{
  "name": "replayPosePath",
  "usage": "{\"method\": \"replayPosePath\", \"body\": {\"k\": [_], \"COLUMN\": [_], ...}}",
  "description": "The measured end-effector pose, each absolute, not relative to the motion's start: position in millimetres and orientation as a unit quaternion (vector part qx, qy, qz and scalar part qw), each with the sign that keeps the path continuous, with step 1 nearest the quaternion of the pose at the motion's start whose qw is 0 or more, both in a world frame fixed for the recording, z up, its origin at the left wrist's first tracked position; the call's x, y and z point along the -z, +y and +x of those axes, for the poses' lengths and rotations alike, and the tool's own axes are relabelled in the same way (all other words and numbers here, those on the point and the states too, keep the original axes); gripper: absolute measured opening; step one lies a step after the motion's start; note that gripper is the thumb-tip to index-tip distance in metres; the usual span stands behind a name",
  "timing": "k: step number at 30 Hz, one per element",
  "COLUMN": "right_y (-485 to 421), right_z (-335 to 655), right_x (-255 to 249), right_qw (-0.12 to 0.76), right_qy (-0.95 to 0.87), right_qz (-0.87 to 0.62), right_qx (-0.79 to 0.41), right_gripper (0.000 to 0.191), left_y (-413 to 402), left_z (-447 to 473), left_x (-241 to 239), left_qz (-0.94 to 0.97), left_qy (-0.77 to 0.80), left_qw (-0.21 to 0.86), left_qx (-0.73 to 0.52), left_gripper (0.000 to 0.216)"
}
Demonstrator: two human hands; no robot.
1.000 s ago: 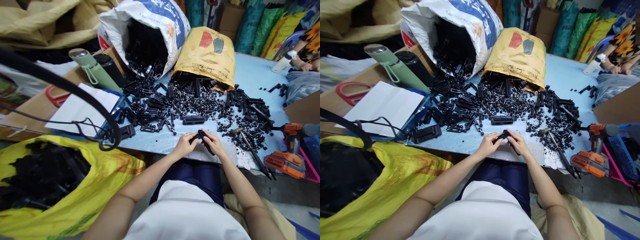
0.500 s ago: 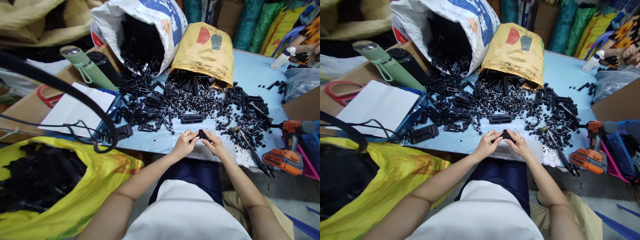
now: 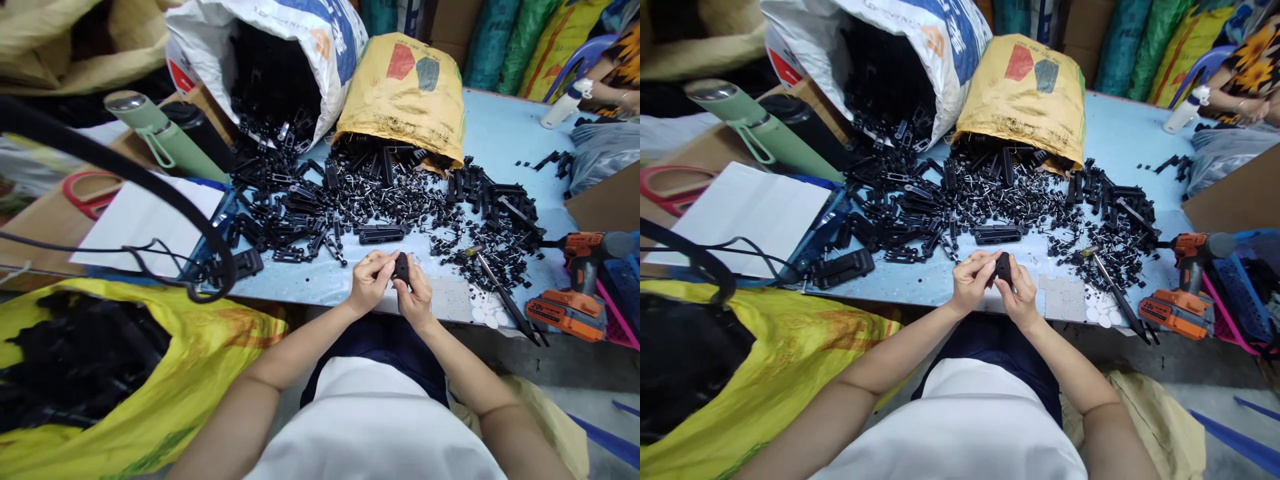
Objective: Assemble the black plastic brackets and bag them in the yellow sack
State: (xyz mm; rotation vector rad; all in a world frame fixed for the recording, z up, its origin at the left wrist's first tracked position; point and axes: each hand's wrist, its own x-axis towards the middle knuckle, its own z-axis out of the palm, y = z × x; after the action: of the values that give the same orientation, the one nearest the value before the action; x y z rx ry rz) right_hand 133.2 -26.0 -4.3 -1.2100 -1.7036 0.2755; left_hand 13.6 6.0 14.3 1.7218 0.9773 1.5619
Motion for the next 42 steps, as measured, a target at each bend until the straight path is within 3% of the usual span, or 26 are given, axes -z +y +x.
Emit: {"method": "replayPosePath", "body": {"k": [6,11,14,17,20,29,32,37,42], "right_y": [-14,13,49,93,127,148,149,120,36], "right_z": [141,174,226,289,340,402,411,364,265], "right_x": [11,18,10,-5,-17,-23,-34,-57,-43], "right_qw": [0.431,0.269,0.177,0.11,-0.005,-0.211,-0.207,-0.077,-0.102], "right_qy": [-0.734,-0.789,-0.75,-0.618,-0.524,-0.701,-0.733,-0.825,-0.934], "right_qz": [-0.502,-0.519,-0.627,-0.778,-0.85,-0.678,-0.644,-0.549,-0.341], "right_qx": [-0.155,-0.188,-0.115,0.009,0.057,0.059,0.07,0.114,-0.032], "right_gripper": [0.052,0.044,0.041,0.043,0.043,0.041,0.039,0.028,0.024], "left_y": [9,-3,-1,12,26,20,17,14,16], "left_z": [20,27,19,15,19,9,1,0,15], "left_x": [6,43,46,36,24,17,18,17,16], "left_qz": [0.645,0.612,0.729,0.868,0.933,0.936,0.932,0.914,0.907], "left_qy": [0.41,0.538,0.534,0.422,0.331,0.348,0.361,0.398,0.372], "left_qw": [0.303,0.312,0.225,0.141,0.098,0.022,0.023,0.08,0.196], "left_qx": [-0.569,-0.488,-0.366,-0.22,-0.105,-0.036,-0.033,-0.007,-0.009], "left_gripper": [0.034,0.038,0.045,0.047,0.041,0.029,0.028,0.026,0.031]}}
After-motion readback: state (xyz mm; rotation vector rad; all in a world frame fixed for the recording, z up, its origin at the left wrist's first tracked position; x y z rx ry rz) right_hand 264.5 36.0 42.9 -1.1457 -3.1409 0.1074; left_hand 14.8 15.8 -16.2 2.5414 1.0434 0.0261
